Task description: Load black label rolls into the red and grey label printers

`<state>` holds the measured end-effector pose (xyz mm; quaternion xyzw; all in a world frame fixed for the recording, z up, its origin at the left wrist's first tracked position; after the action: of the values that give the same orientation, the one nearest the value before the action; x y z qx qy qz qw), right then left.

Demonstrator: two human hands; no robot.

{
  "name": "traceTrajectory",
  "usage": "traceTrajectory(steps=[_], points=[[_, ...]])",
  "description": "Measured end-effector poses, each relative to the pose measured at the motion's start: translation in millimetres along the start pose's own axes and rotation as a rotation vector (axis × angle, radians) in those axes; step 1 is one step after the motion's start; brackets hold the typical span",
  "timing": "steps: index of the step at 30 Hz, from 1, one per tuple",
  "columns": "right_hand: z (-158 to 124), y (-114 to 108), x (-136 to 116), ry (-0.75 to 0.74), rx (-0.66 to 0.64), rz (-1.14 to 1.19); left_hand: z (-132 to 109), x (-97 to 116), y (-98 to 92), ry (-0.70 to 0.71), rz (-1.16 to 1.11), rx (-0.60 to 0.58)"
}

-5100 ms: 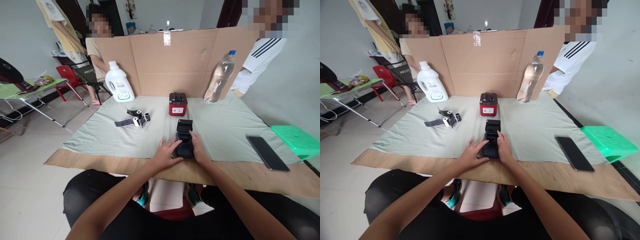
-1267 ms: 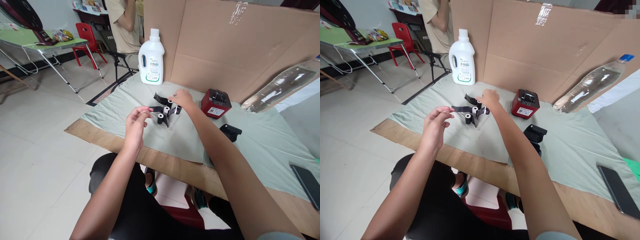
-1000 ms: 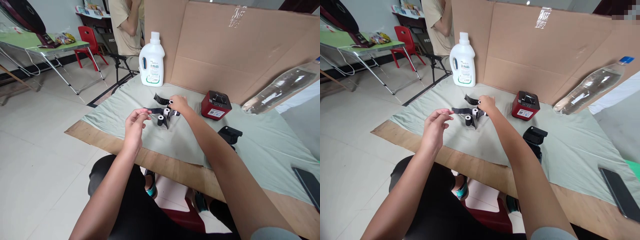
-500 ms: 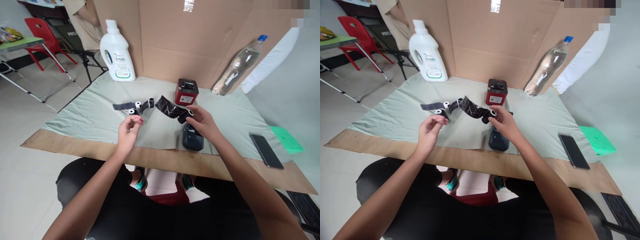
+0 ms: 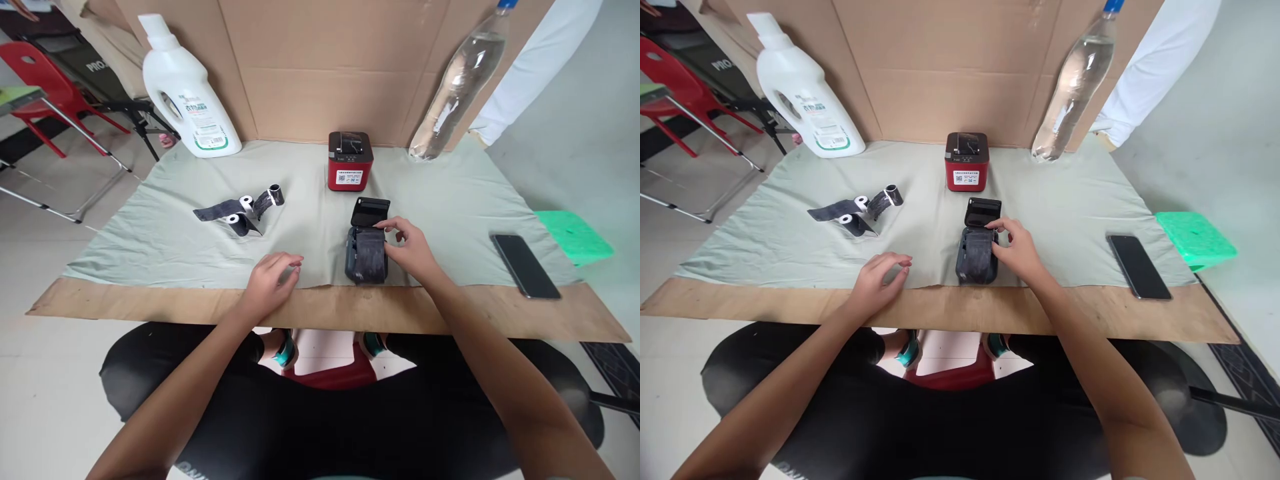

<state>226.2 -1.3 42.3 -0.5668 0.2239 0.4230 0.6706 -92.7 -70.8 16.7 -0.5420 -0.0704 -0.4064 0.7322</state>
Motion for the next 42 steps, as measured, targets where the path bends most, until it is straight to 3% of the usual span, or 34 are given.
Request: traceTrajectory(steps=[10,16,19,25,28,31,32,35,36,39,42], points=[[13,4,12,0.068,-0.078,-0.156,3,2,0.3,0.000,0.012,-0.001],[4,8,-8,0.026,-0.022,-0.136,5,12,-0.5,0.011,0.028,-0.032],[-9,3,-20,-0.107,-0.007,-0.126,6,20,2.5,0.023,-0.006,-0.030],[-37,5,-35,-0.353,-0.290,-0.223,27,49,33.8,0.075,-0.140,-0.046],[-40,-4,-42,-0.324,-0.447,-0.248,37,66,56.3,0.212,-0.044,-0.072],[-26,-20,-41,-0.243,-0.581,-0.129,39,71,68.0,0.312,0.089,0.023],[-16,-26,-36,-0.206,-0.518,-0.096,38,72,69.4,0.344,0.113,0.063],[19,-40,-11,-0.054,-0.082,-0.061,33,70,69.8,0.416,0.128,0.154],[27,-37,-2,-0.010,-0.014,-0.028,32,69,69.6,0.426,0.126,0.166],[41,-17,13,0.040,-0.024,0.147,32,68,69.5,0.425,0.123,0.171],[34,-1,4,-0.024,-0.152,0.225,32,67,69.9,0.400,0.115,0.169]])
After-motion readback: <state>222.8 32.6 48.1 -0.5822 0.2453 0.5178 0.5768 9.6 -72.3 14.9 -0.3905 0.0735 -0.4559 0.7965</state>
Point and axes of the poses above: each hand's wrist, its own z-axis towards the middle knuckle, its own y-axis out of the palm, x = y × z, the point moved 4 cm from there along z, towards the middle knuckle, and after that the axes turned 4 degrees about -x, right-handed, at the moved point
